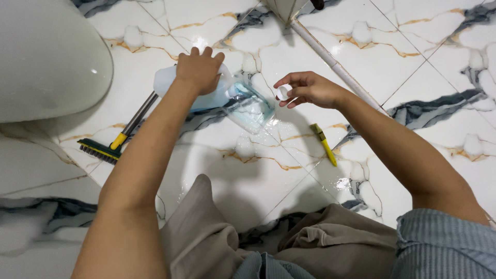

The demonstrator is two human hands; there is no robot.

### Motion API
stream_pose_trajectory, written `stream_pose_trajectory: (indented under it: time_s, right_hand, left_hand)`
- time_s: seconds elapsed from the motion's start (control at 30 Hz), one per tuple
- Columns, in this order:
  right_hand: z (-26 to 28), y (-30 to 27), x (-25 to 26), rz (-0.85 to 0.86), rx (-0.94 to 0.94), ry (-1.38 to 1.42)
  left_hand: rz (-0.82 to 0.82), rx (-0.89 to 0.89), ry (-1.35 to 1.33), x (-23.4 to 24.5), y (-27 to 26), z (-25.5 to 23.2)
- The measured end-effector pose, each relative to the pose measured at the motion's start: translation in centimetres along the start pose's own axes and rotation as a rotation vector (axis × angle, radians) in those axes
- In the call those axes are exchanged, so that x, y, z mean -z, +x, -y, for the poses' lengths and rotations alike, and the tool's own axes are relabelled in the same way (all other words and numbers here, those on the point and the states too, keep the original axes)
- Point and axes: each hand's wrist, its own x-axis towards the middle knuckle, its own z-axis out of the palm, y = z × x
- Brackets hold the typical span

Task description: The person scrubs the grout lines of a marble-patterned tiled floor using a small brush and a cleaning solution. They pour liquid from a large bottle into a small container and repeatedly apply it to the floor while scrubbing.

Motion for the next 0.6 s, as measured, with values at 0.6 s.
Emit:
stream_pose_trajectory:
  time_s: [0.6]
  right_hand:
    - [1.5, 1.4, -3.5, -0.362, 0.608, -0.637]
  left_hand:
    - [-0.194, -0.229, -0.567, 3.3, -1.2, 0.6]
